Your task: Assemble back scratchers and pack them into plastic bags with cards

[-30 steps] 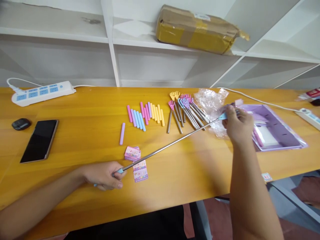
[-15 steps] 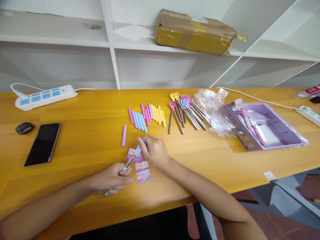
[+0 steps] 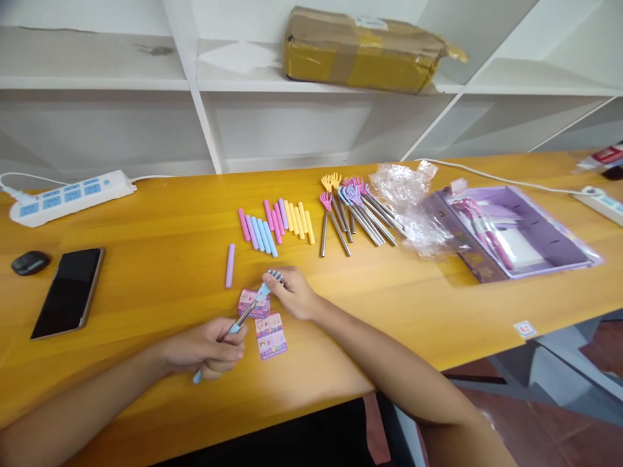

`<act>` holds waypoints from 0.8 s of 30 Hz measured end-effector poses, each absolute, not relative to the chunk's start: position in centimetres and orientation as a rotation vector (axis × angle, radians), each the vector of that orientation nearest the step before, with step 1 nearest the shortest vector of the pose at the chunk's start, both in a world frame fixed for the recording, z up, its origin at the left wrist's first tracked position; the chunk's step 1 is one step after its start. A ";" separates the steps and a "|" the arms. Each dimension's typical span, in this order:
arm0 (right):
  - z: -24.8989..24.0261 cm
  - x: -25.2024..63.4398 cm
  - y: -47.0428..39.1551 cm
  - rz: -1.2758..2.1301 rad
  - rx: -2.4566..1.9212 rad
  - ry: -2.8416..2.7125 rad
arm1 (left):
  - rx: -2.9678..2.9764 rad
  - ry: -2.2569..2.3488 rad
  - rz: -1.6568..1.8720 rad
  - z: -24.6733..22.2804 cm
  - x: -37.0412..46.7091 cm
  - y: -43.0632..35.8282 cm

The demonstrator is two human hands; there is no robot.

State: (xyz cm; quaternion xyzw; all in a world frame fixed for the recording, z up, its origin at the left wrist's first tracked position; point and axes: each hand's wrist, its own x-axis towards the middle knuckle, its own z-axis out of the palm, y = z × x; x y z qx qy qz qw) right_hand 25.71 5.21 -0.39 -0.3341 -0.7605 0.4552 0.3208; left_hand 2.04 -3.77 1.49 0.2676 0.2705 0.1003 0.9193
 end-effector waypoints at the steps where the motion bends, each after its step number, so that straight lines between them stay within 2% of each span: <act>1: -0.3 25.7 5.3 1.230 -0.855 -1.994 | 0.548 0.557 0.207 1.4 2.0 -3.8; 12: -0.2 25.3 5.1 1.312 -0.965 -1.838 | 0.555 0.540 0.213 1.5 1.9 -3.5; 16: 1.4 25.4 5.3 1.273 -1.032 -1.828 | 0.583 0.607 0.193 1.9 1.7 -3.4; 20: 5.0 29.3 6.5 1.145 -1.254 -1.785 | 0.644 0.589 0.133 1.9 1.6 -3.3; 24: 7.9 37.3 8.2 0.858 -1.505 -1.655 | 0.744 0.568 0.040 2.0 1.8 -3.3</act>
